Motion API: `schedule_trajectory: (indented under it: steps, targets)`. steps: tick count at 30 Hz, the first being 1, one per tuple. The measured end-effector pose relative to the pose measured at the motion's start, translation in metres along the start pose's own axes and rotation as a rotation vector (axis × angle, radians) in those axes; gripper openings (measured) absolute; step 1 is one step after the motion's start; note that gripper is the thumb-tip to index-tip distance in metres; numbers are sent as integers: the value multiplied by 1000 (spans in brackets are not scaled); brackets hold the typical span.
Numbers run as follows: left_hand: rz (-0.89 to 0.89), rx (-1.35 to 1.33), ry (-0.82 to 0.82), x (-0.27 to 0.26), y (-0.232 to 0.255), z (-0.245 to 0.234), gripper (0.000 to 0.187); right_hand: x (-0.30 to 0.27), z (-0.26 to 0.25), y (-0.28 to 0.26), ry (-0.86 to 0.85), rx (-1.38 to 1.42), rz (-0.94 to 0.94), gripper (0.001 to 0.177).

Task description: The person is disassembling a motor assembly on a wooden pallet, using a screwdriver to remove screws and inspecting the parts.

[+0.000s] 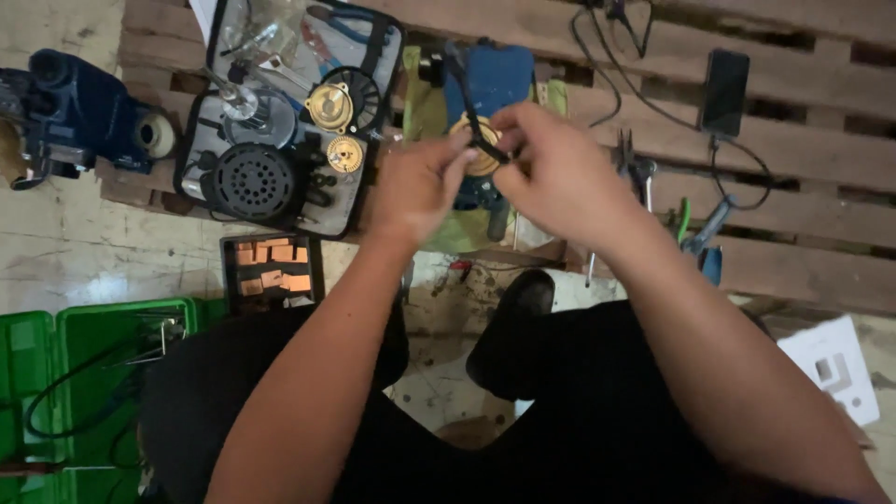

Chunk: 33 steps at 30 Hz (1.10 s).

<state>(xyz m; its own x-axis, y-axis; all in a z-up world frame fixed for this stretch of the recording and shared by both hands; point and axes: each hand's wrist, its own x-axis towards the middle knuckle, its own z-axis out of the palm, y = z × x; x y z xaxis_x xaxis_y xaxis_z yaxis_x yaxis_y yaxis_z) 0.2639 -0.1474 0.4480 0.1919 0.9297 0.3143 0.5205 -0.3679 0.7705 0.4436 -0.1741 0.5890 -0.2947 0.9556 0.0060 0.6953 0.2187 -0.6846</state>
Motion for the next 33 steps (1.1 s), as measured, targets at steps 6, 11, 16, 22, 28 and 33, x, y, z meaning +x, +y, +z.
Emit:
schedule_trajectory:
  steps: [6,11,16,22,28,33]
  targets:
    - [-29,-32,-150,-4,1,-14,7,56,25,-65,-288,-193,585,46]
    - [-403,75,-299,-12,1,-10,68,67,36,-67,-282,-366,638,30]
    - [-448,-184,-117,-12,-29,49,118,63,42,-31,-280,-647,422,32]
    - [-413,-234,-110,-3,-11,24,64,63,69,-21,-325,-922,-145,20]
    - [-346,-241,-33,-8,-18,32,34,75,47,-45,-605,-1062,-23,31]
    - [-343,-168,-101,-17,-47,60,123,81,40,9,-403,-1273,-778,30]
